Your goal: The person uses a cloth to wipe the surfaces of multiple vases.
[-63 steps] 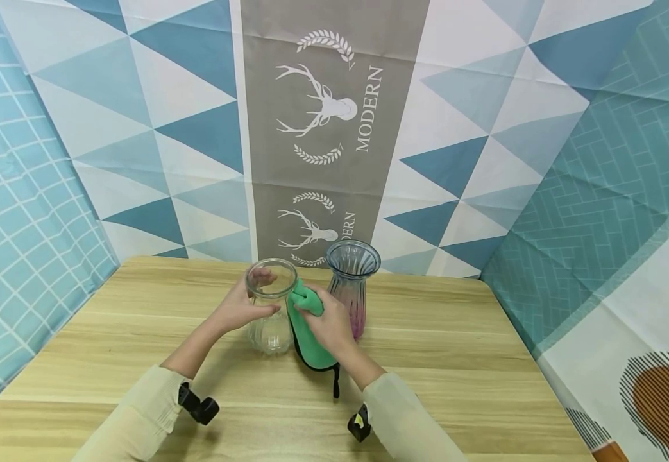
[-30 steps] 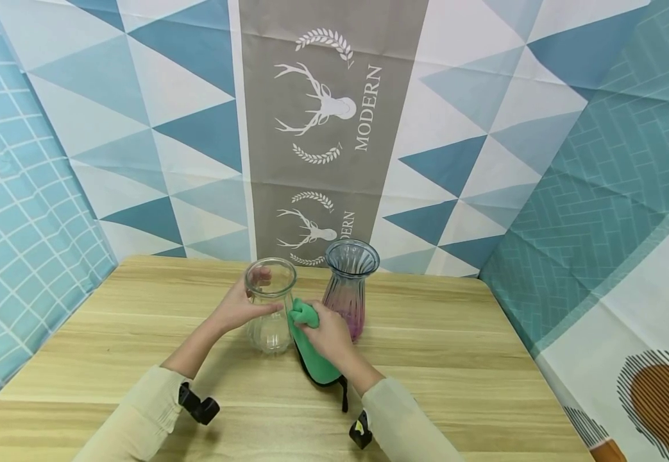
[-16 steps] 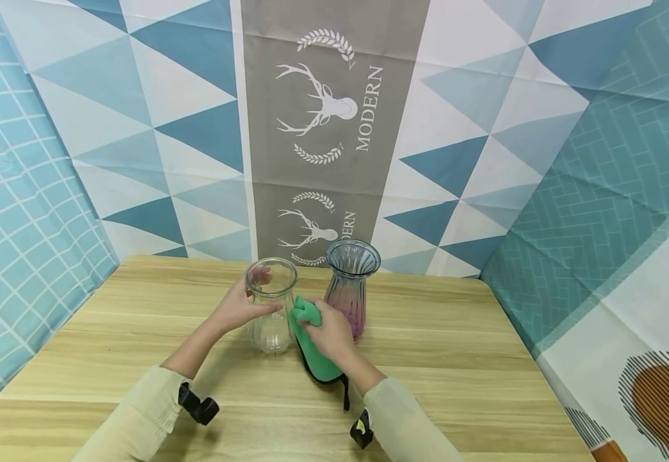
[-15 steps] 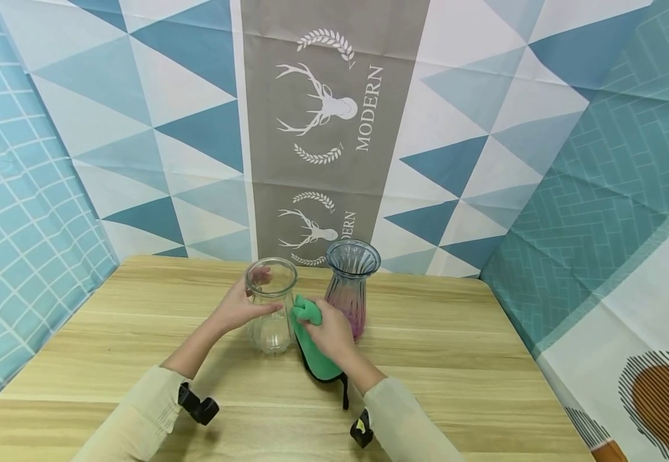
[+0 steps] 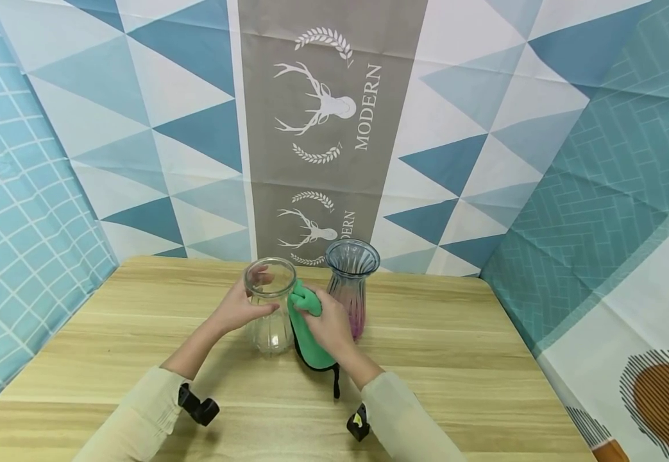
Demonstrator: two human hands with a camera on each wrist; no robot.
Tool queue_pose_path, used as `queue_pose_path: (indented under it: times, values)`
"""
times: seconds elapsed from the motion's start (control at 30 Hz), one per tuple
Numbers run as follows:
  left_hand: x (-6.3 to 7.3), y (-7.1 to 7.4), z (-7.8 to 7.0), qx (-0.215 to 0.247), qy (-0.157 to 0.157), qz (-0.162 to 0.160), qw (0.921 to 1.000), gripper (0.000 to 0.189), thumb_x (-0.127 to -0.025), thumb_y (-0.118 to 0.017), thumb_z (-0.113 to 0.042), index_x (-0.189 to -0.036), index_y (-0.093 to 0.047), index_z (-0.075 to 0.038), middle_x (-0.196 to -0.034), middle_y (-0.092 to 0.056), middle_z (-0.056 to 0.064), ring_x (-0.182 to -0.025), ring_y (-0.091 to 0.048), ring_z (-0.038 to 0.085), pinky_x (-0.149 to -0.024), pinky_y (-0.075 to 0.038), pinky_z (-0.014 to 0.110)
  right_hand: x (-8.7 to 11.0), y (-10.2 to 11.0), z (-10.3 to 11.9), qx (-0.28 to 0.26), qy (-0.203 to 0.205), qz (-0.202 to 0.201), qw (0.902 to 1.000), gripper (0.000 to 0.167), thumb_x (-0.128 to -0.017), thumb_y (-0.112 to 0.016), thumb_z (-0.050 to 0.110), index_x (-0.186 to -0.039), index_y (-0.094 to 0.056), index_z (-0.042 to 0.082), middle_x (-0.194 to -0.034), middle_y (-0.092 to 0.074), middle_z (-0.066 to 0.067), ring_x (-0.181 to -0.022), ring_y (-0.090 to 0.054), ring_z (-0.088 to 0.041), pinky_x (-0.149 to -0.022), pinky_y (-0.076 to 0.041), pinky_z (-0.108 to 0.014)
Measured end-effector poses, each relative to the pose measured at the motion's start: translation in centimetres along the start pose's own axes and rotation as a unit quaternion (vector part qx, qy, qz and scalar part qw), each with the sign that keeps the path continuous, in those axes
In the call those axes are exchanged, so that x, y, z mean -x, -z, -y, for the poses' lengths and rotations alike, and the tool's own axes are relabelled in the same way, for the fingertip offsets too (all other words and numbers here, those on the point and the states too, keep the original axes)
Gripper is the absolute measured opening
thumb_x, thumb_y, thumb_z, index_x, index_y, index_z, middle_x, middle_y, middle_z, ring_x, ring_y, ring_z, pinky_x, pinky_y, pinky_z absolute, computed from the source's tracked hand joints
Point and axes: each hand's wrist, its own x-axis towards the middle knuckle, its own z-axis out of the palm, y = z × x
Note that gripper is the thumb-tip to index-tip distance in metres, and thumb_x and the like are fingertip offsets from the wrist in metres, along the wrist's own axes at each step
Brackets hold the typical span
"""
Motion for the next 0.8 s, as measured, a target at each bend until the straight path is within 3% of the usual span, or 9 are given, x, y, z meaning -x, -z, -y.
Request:
queue_pose_path:
  times: [0.23,0.33,0.5,0.73,0.8]
  values:
    - [1.1,0.4,-3.2,0.002,-0.004,0.01,0.9999,0.079,-0.076,-0.073,-0.005,-0.14,-0.026,0.006,-0.132,-0.047,0.03,-0.127,-0.041,0.043,-0.109,-0.03,0.058,0.0,0.0,0.2,0.014,-0.018,0.023,0.9995,0.039,-0.081,-0.073,0.019,-0.117,-0.062,0.012,-0.11,-0.069,-0.009,-0.095,-0.066,-0.022,-0.077,-0.054,-0.034]
    - [1.2,0.4,-3.4,0.006,-0.003,0.012,0.9999,0.079,-0.077,-0.073,-0.005,-0.139,-0.026,0.007,-0.132,-0.047,0.03,-0.127,-0.041,0.044,-0.109,-0.029,0.059,0.3,-0.1,0.1,0.025,-0.031,0.041,0.9984,0.038,-0.081,-0.073,0.019,-0.118,-0.062,0.012,-0.111,-0.069,-0.008,-0.095,-0.066,-0.021,-0.077,-0.053,-0.034]
    - [1.2,0.5,-3.1,0.022,-0.001,0.018,0.9996,0.08,-0.077,-0.073,-0.005,-0.14,-0.025,0.005,-0.134,-0.045,0.03,-0.129,-0.038,0.044,-0.11,-0.025,0.06,0.8,-0.1,-0.2,0.049,-0.053,0.08,0.9942,0.039,-0.083,-0.071,0.021,-0.12,-0.06,0.014,-0.11,-0.069,-0.008,-0.095,-0.066,-0.022,-0.077,-0.053,-0.034]
    - [0.2,0.0,0.0,0.023,-0.006,0.005,0.9997,0.084,-0.075,-0.077,-0.011,-0.142,-0.026,-0.004,-0.135,-0.047,0.023,-0.129,-0.04,0.039,-0.11,-0.027,0.058,0.9,0.0,-0.3,0.077,-0.063,0.106,0.9893,0.039,-0.083,-0.071,0.023,-0.12,-0.06,0.014,-0.107,-0.069,-0.008,-0.094,-0.066,-0.024,-0.074,-0.052,-0.036]
    - [0.2,0.0,0.0,0.032,-0.003,0.002,0.9995,0.086,-0.073,-0.079,-0.012,-0.142,-0.027,-0.005,-0.135,-0.048,0.023,-0.129,-0.041,0.039,-0.11,-0.027,0.057,1.0,0.0,-0.4,0.084,-0.069,0.111,0.9878,0.039,-0.083,-0.071,0.023,-0.12,-0.06,0.014,-0.107,-0.07,-0.008,-0.093,-0.066,-0.024,-0.074,-0.053,-0.036]
